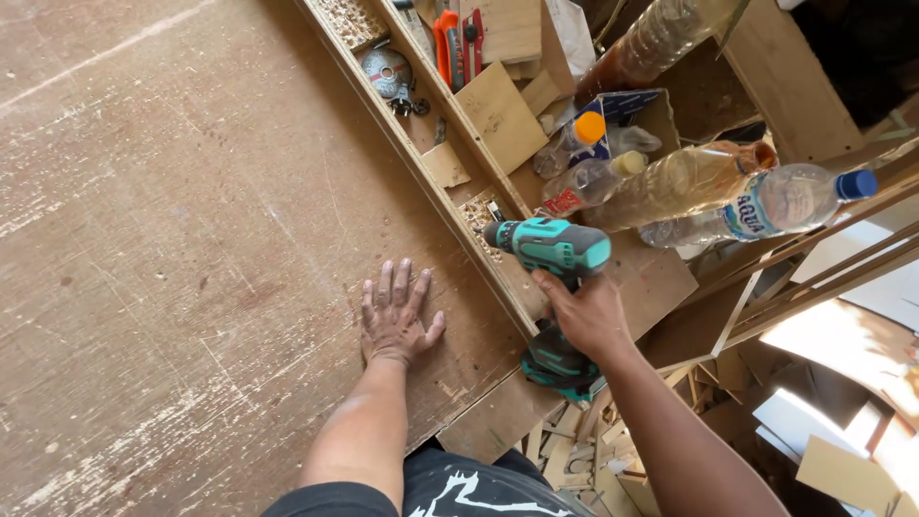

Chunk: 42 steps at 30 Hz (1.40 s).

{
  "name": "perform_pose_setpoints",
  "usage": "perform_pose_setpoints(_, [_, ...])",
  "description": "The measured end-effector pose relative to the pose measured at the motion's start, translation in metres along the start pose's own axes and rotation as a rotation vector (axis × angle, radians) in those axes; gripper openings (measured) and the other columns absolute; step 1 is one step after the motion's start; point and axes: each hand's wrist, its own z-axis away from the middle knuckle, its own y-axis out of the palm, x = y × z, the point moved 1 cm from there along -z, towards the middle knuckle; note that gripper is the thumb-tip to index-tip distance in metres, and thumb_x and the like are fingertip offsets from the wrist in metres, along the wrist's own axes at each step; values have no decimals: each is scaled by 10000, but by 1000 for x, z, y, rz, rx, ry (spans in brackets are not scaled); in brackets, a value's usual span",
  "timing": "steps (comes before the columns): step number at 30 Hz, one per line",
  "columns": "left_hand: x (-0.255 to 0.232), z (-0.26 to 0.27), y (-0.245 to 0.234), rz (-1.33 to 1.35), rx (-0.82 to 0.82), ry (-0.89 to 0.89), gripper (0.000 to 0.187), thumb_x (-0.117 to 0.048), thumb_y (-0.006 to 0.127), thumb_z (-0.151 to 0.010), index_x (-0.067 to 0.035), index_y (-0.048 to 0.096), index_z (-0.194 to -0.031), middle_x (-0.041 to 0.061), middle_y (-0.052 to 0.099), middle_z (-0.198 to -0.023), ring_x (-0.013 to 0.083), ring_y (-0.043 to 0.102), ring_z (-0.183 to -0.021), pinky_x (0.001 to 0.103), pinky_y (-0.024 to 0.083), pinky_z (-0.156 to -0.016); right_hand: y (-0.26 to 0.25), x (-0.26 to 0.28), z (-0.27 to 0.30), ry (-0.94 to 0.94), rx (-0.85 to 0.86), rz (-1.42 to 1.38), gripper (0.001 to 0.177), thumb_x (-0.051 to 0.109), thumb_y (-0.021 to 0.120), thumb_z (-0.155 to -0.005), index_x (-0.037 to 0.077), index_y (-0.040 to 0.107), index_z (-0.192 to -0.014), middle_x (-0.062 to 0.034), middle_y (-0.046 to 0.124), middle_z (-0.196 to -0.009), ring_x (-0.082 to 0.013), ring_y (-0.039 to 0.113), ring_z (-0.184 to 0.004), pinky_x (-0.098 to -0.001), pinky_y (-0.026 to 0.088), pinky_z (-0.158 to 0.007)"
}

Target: The person measures and marks a wooden board with a tape measure and a marker, then uses a power drill to make holes in a wooden frame. They handle two wooden boards, moving them around the workbench to align and test their fit against the frame.

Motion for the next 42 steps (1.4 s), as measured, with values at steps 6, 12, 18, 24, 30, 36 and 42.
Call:
perform_pose_setpoints(6, [1, -47, -15, 243, -86, -109, 704, -658, 446, -984, -284, 304, -1564, 114, 302, -1528, 304, 293, -1457, 548, 263, -1231, 5, 19, -13, -71, 157, -8, 353, 395, 721, -905, 55, 715, -999, -97, 725, -626, -178, 708, -577, -342, 546, -601])
perform_pose_setpoints(12, [-37, -106, -55, 598, -442, 15, 1014, -730, 699, -789, -314, 243, -1593, 202, 116, -1633, 438, 171, -1498, 610, 230, -1174, 4, 38, -40, -27, 278, -294, 294, 285, 719, -890, 57, 698, -1075, -54, 712, -688, -158, 621, -539, -344, 501, -518])
perform_pose_setpoints(18, [-43, -120, -64, 721, -155, -117, 1014, -673, 781, -712, -416, 272, -1552, 243, -39, -1673, 411, 66, -1549, 660, 107, -1204, -18, 53, -46, -119, 182, -107, 281, 288, 709, -918, 52, 702, -1070, -48, 701, -665, -128, 644, -577, -303, 515, -545])
perform_pose_setpoints(24, [-32, -125, -60, 736, -105, -15, 1044, -792, 760, -688, -400, 302, -1539, 280, -65, -1678, 403, 102, -1563, 629, 134, -1201, -17, 83, -41, -30, 189, 39, 326, 334, 734, -911, 28, 690, -1012, -71, 688, -650, -166, 643, -567, -336, 511, -540])
perform_pose_setpoints(30, [-27, -121, -66, 747, -72, -20, 1060, -814, 741, -652, -407, 333, -1541, 263, -95, -1698, 381, 96, -1555, 585, 98, -1243, -7, 109, -38, -24, 197, 154, 316, 352, 720, -892, 65, 681, -1019, -46, 702, -646, -168, 676, -599, -353, 535, -579])
perform_pose_setpoints(36, [-25, -119, -69, 767, -121, -7, 1061, -872, 701, -644, -407, 357, -1534, 272, -79, -1686, 365, 81, -1588, 572, 94, -1244, -5, 134, -43, -144, 234, 383, 358, 316, 702, -883, 90, 669, -1158, -141, 727, -873, -284, 715, -782, -422, 551, -734])
perform_pose_setpoints(42, [-28, -117, -73, 782, -158, -14, 1047, -859, 704, -659, -386, 363, -1529, 278, -77, -1677, 373, 53, -1578, 572, 77, -1244, -1, 136, -56, -224, 230, 425, 513, 301, 731, -847, 107, 585, -1299, -175, 701, -1171, -346, 662, -1083, -445, 522, -907])
